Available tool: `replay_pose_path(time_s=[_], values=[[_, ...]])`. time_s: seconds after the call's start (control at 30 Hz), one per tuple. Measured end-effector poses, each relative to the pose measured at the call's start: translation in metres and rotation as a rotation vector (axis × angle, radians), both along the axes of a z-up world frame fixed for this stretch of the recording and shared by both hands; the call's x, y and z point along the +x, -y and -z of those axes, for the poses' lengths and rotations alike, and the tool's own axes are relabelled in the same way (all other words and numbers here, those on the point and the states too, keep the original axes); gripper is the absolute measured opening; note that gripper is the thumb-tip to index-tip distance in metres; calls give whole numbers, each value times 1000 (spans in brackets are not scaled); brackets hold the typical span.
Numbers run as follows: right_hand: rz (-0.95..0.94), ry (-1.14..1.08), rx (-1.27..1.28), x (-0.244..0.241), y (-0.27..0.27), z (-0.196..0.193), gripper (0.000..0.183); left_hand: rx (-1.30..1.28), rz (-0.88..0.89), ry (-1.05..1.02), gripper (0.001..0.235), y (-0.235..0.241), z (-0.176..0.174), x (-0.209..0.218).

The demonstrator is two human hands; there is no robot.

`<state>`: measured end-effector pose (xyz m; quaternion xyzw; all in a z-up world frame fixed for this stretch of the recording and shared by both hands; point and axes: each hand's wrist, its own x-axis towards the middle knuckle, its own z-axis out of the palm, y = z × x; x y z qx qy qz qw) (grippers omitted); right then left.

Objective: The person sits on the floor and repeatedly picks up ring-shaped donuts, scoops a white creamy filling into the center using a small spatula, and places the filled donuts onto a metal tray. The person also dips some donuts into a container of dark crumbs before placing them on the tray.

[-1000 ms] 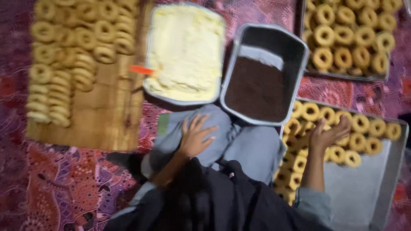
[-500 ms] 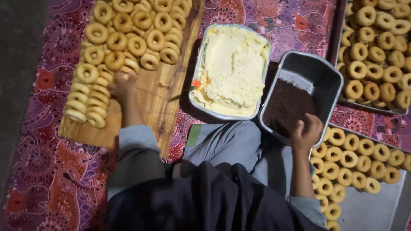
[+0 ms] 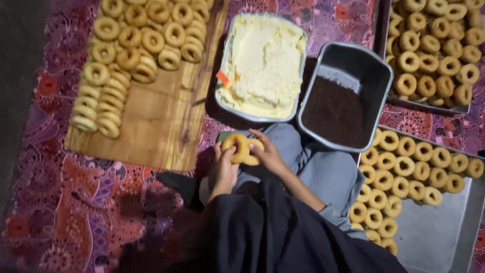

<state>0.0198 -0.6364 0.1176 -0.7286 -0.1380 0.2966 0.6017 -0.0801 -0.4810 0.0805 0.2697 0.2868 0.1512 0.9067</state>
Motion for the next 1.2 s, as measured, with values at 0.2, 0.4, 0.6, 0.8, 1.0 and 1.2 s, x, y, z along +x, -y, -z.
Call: replay_pose_path(time_s=[0.2, 0.4, 0.6, 0.8, 1.0, 1.2], values=[[258, -251, 362, 13, 29, -15, 28, 226, -110, -71, 27, -20, -19, 1], [207, 96, 186, -10, -3, -77, 30, -168, 46, 44, 27, 26, -14, 28], [-19, 835, -159, -6, -20, -109, 27, 296, -173, -51, 29, 39, -7, 46], [-408, 826, -32, 57, -16, -73, 42, 318, -88, -157, 41, 9, 3, 63], [-267, 1216, -296, 179, -49, -68, 35, -201, 1, -40, 63, -12, 22, 98], [-503, 984, -3, 126, -60, -90, 32, -305, 3, 107, 62, -22, 31, 116]])
